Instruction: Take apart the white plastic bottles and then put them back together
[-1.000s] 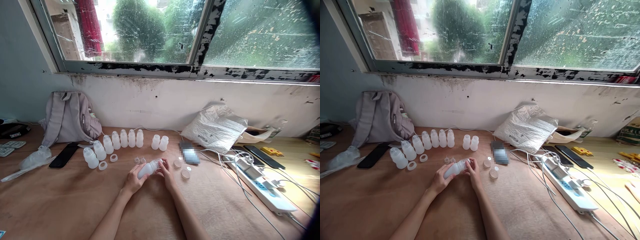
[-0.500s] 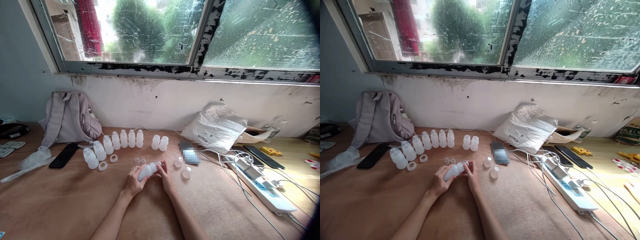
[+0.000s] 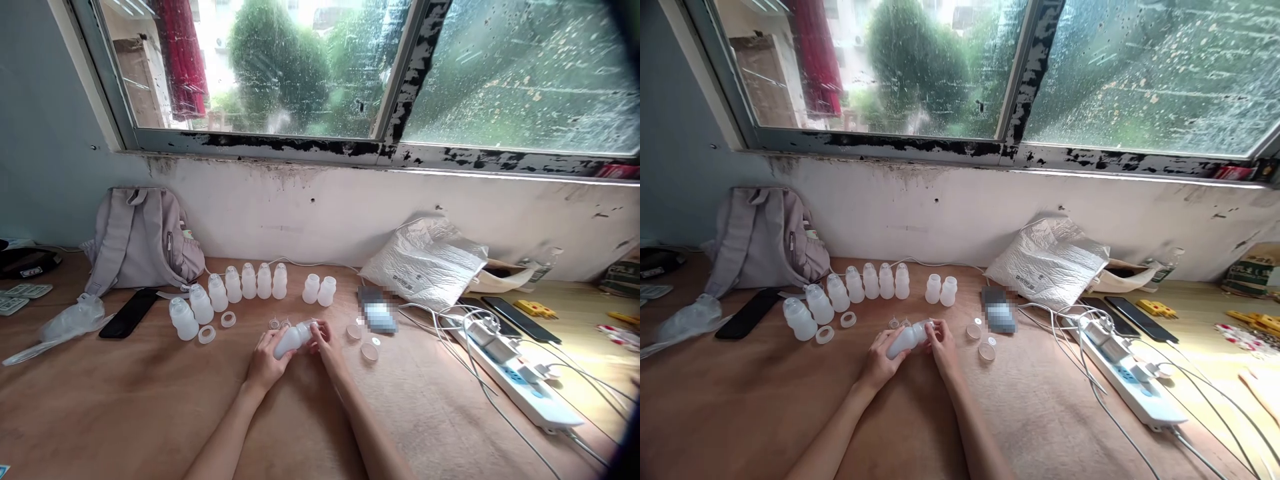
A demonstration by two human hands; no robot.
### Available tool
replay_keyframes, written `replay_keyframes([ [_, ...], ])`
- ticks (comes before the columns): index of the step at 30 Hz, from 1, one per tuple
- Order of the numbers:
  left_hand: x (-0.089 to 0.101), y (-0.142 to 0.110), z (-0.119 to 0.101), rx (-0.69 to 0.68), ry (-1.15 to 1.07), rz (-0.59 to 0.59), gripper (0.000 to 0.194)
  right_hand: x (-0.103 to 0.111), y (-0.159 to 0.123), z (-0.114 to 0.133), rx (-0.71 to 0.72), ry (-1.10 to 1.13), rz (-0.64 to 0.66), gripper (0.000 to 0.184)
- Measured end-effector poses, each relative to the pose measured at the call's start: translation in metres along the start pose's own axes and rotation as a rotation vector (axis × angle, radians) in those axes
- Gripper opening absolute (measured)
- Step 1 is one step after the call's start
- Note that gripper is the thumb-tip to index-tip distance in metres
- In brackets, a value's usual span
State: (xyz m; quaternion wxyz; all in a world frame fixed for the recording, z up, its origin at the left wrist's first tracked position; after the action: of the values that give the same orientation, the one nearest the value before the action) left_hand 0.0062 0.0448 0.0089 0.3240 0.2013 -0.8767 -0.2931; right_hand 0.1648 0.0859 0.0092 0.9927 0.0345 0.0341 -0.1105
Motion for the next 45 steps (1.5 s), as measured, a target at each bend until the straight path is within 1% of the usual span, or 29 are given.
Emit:
replay_keyframes([
  [3,0.002,0.003,0.002,0.012,-0.054,-0.024,0.046,-0.001,0.005,0.017,0.115,-0.094,-0.004,0.031],
  [5,0.005,0.005,0.003,0.041,-0.105,-0.078,0.052,-0.002,0.012,0.040,0.236,-0.173,0.007,0.031],
  [7,0.008,0.007,0.008,0.096,-0.140,-0.138,0.055,-0.004,0.022,0.070,0.395,-0.264,-0.019,0.031],
  [10,0.012,0.009,0.019,0.181,-0.131,-0.185,0.047,-0.019,0.040,0.112,0.715,-0.523,-0.046,0.028],
  [11,0.012,0.009,0.023,0.196,-0.120,-0.186,0.044,-0.027,0.048,0.120,0.796,-0.639,-0.027,0.027],
  [13,0.014,0.009,0.031,0.207,-0.101,-0.189,0.040,-0.043,0.065,0.125,0.878,-0.842,-0.028,0.024],
  [16,0.015,0.009,0.039,0.205,-0.087,-0.193,0.035,-0.063,0.090,0.113,0.892,-1.089,0.006,0.020],
  [19,0.016,0.009,0.043,0.202,-0.071,-0.204,0.032,-0.074,0.108,0.094,0.845,-1.206,0.068,0.019],
  [22,0.018,0.009,0.046,0.185,-0.033,-0.217,0.029,-0.080,0.118,0.082,0.815,-1.224,0.096,0.021],
  [25,0.020,0.011,0.051,0.139,0.037,-0.250,0.027,-0.082,0.124,0.078,0.802,-1.213,0.087,0.026],
  [27,0.022,0.013,0.056,0.100,0.125,-0.277,0.028,-0.082,0.126,0.078,0.792,-1.211,0.082,0.027],
  [29,0.025,0.014,0.062,0.072,0.234,-0.306,0.031,-0.081,0.124,0.080,0.811,-1.187,0.055,0.027],
  [31,0.029,0.015,0.068,0.060,0.333,-0.335,0.034,-0.078,0.116,0.085,0.883,-1.107,-0.008,0.027],
  [33,0.033,0.016,0.073,0.070,0.401,-0.354,0.037,-0.074,0.100,0.086,0.972,-0.980,-0.061,0.025],
  [35,0.035,0.016,0.076,0.094,0.443,-0.348,0.037,-0.070,0.079,0.075,0.992,-0.873,-0.042,0.022],
  [36,0.036,0.017,0.076,0.106,0.456,-0.339,0.037,-0.067,0.067,0.064,0.966,-0.843,-0.016,0.021],
  [38,0.035,0.018,0.073,0.121,0.466,-0.313,0.036,-0.060,0.046,0.034,0.863,-0.814,-0.003,0.019],
  [40,0.034,0.018,0.068,0.125,0.439,-0.279,0.033,-0.054,0.029,0.003,0.763,-0.791,-0.013,0.024],
  [41,0.033,0.018,0.065,0.121,0.400,-0.252,0.031,-0.052,0.022,-0.010,0.736,-0.776,0.009,0.027],
  [43,0.029,0.018,0.057,0.102,0.280,-0.178,0.024,-0.048,0.011,-0.027,0.706,-0.734,0.030,0.026],
  [45,0.027,0.017,0.050,0.080,0.166,-0.112,0.020,-0.044,0.004,-0.031,0.671,-0.669,0.022,0.018],
])
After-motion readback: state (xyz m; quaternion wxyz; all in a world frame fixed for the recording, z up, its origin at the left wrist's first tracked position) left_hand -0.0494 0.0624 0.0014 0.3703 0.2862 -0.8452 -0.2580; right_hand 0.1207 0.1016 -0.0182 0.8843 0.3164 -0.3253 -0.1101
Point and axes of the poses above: each hand's wrist, its own y-axis towards the middle knuckle, its own x-axis out of the back of the hand, z = x × y, the point moved 4 cm from there along y, towards the middle knuckle, and after that the axes turned 15 degrees about -z, right-handed, at the moved point
